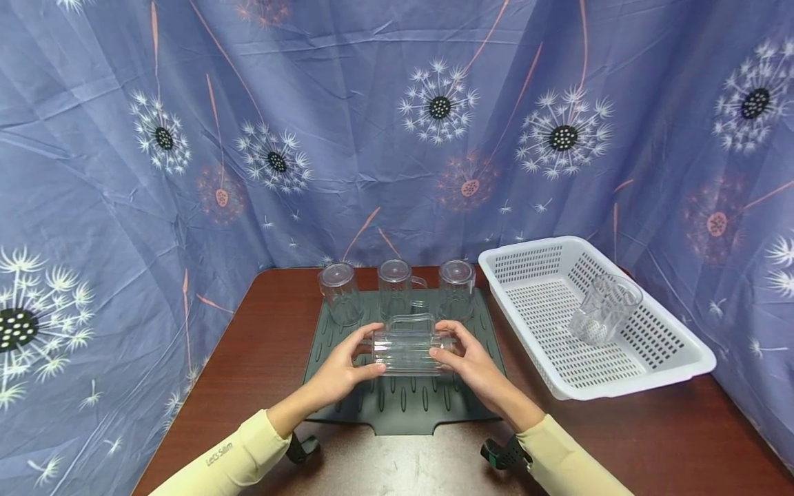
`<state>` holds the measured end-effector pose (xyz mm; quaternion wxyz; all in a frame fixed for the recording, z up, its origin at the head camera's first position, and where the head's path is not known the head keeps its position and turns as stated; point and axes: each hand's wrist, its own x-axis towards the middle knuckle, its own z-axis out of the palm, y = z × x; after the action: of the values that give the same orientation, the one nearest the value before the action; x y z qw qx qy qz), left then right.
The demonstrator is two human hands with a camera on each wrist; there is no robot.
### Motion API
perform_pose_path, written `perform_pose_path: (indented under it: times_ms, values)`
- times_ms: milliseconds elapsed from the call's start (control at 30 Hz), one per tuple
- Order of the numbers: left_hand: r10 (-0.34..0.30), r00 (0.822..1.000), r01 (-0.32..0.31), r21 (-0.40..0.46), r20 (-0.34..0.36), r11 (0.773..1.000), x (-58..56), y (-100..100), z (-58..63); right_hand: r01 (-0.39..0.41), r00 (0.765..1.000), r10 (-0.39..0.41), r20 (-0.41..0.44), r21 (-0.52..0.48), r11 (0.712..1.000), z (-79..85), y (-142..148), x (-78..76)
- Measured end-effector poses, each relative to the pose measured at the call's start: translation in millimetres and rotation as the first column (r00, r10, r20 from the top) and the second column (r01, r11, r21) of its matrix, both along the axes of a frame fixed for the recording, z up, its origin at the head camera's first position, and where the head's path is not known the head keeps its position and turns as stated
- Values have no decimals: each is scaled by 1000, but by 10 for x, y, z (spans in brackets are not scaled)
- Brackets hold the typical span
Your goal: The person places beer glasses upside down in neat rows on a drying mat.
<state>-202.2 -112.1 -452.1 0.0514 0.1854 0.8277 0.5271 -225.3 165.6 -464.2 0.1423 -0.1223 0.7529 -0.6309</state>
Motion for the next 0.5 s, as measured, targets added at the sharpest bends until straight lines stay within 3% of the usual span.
perform_pose_path:
  times_ms: [267, 500]
  values:
    - [-6, 999, 4, -44, -43, 999, 5, -68, 84, -58, 998, 59, 22, -26, 998, -2, -13, 13]
    - [-22, 999, 21, -17, -34, 1000, -15, -95, 178, -90, 996, 90, 18, -11, 996, 6, -12, 21]
